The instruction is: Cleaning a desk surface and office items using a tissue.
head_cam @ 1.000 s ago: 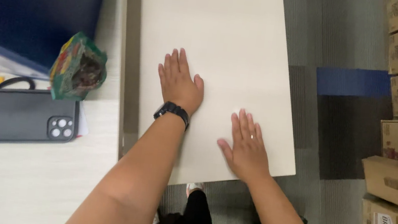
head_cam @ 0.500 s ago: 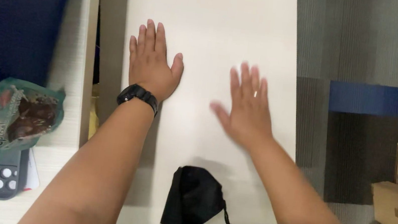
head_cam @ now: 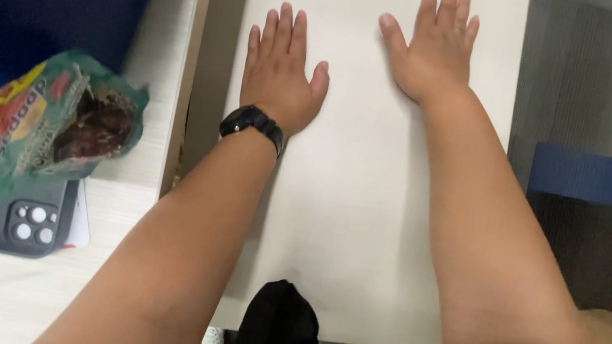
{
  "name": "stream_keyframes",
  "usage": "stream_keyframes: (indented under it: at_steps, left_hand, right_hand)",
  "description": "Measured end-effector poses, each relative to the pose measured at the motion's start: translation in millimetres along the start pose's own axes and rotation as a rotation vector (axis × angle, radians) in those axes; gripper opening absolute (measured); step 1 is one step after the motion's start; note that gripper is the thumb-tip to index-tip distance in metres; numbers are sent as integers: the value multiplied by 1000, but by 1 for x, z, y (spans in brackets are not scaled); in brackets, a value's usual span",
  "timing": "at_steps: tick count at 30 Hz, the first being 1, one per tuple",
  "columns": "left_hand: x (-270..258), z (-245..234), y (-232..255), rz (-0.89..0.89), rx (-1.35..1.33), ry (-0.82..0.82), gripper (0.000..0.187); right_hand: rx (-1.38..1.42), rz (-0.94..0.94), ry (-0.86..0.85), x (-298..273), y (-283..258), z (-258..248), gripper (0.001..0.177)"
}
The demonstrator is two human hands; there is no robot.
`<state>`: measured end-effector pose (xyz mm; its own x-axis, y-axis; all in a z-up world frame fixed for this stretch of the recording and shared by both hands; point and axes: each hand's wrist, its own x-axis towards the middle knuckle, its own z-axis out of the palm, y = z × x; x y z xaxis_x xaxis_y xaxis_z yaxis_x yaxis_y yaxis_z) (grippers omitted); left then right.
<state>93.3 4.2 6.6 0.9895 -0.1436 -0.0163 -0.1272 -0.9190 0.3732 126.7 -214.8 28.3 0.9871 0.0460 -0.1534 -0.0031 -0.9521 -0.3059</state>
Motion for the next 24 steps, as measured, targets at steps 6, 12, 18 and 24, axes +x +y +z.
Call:
stream_keyframes:
  at_steps: [6,12,18,24]
  left_hand:
    - [-2,-3,-1,1,-13,10,75]
    - [-1,-5,0,2,-15,20,73]
    - [0,-2,3,-36,18,-12,75]
    - [0,-6,2,-16,-17,8,73]
  right_hand:
    - [-172,-432,11,-142,-10,25,93]
    - [-310,-626,-366,-194,31,14,84]
    - [-91,-80,-38,-8,24,-12,76]
    - [-172,-406,35,-92,-8,24,93]
